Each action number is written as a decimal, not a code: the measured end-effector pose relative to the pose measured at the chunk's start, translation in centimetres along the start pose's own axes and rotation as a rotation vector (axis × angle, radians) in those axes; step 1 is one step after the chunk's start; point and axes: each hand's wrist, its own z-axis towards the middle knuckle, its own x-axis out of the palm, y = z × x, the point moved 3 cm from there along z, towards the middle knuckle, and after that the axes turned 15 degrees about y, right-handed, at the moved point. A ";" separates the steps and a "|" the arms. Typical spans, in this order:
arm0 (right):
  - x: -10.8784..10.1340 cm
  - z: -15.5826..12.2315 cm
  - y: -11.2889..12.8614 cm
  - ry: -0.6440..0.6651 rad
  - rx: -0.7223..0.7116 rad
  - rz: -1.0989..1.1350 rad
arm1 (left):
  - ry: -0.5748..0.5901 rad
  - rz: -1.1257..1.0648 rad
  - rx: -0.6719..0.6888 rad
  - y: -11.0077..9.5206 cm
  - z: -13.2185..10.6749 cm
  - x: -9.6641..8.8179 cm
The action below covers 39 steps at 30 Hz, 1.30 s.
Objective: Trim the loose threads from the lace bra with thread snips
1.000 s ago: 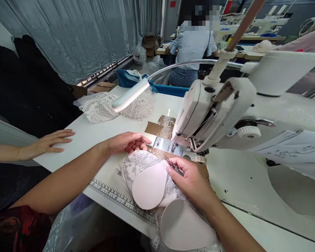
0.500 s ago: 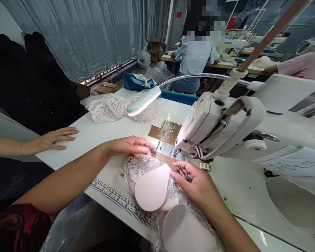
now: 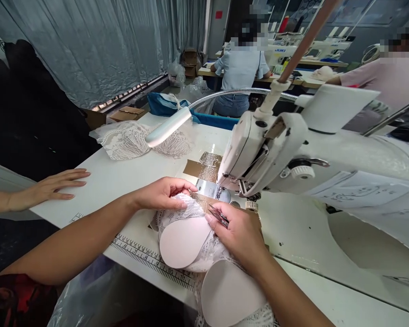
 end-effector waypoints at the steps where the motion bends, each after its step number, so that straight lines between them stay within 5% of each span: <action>1: 0.1 0.0 0.1 -0.005 -0.013 0.008 | 0.004 -0.005 0.007 -0.1 0.1 0.1; 14: -0.1 0.1 0.1 0.116 0.029 -0.107 | -0.127 -0.036 0.066 0.3 0.5 0.1; 17: -0.3 -0.1 0.0 0.157 0.030 -0.103 | -0.292 0.138 0.040 0.0 0.1 -0.2; 21: -0.5 -0.4 -0.4 0.166 0.044 -0.132 | -0.424 0.453 0.028 -3.1 -0.8 1.0; 24: -0.7 -0.6 -0.6 0.187 0.059 -0.156 | -0.323 0.684 -0.083 -4.9 -0.9 3.5; 28: -1.3 -0.9 -0.5 0.176 0.043 -0.205 | -0.095 0.925 -0.209 -4.6 -0.2 6.3; 39: -1.5 -0.9 -1.0 0.042 -0.059 -0.124 | 0.149 0.970 -0.092 -3.9 1.4 5.3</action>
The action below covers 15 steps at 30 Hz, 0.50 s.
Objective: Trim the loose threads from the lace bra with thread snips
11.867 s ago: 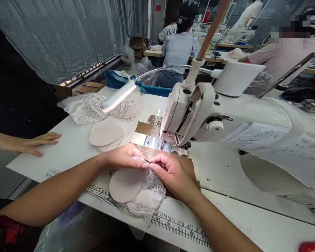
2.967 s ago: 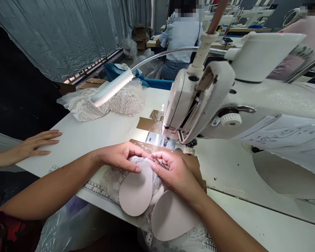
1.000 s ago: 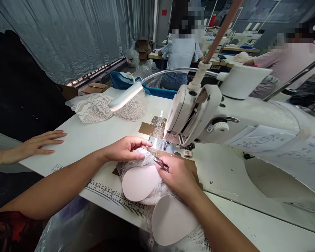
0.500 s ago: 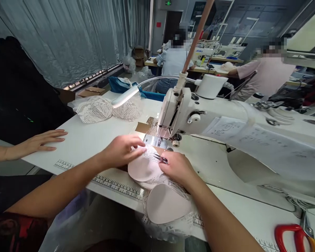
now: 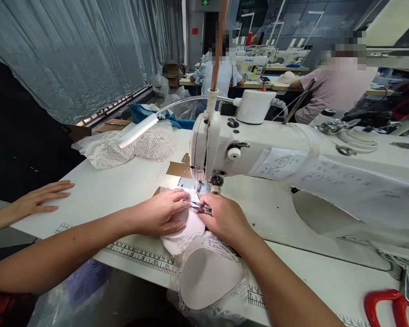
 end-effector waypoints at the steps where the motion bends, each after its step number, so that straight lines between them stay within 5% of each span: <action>1: 0.1 0.0 0.0 0.011 -0.019 -0.001 | 0.019 0.002 0.021 0.2 0.1 -0.2; 7: 0.5 0.3 0.2 0.098 -0.051 -0.092 | 0.040 0.003 0.067 1.3 0.8 -1.0; 15: 0.4 0.2 0.2 0.050 -0.032 -0.102 | -0.037 0.047 0.030 1.3 1.7 -0.6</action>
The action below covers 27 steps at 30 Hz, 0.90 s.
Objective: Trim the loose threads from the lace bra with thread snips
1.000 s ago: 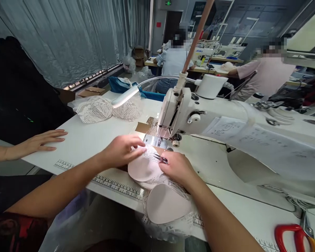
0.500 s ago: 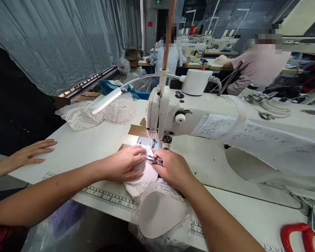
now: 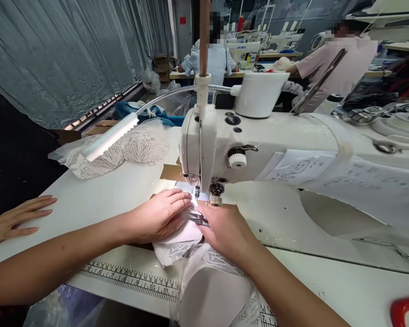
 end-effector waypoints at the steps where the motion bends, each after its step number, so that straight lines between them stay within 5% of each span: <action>1: 0.1 0.0 -0.1 -0.005 0.008 0.006 | -0.011 0.012 0.006 0.1 0.0 0.2; 27: 0.3 0.4 -0.1 -0.030 0.069 -0.086 | 0.116 0.100 0.080 1.8 0.2 -0.5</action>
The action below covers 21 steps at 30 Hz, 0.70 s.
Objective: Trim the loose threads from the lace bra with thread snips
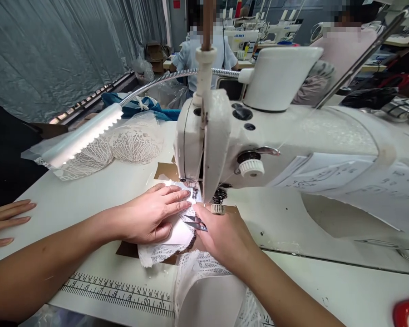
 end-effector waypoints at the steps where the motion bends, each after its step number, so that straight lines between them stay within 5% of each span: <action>1: 0.0 0.0 0.0 0.001 0.000 -0.013 | 0.003 0.009 -0.003 -0.1 -0.1 0.0; 21: 0.6 0.1 0.3 0.001 -0.001 -0.156 | -0.110 0.010 0.064 -0.9 0.4 0.8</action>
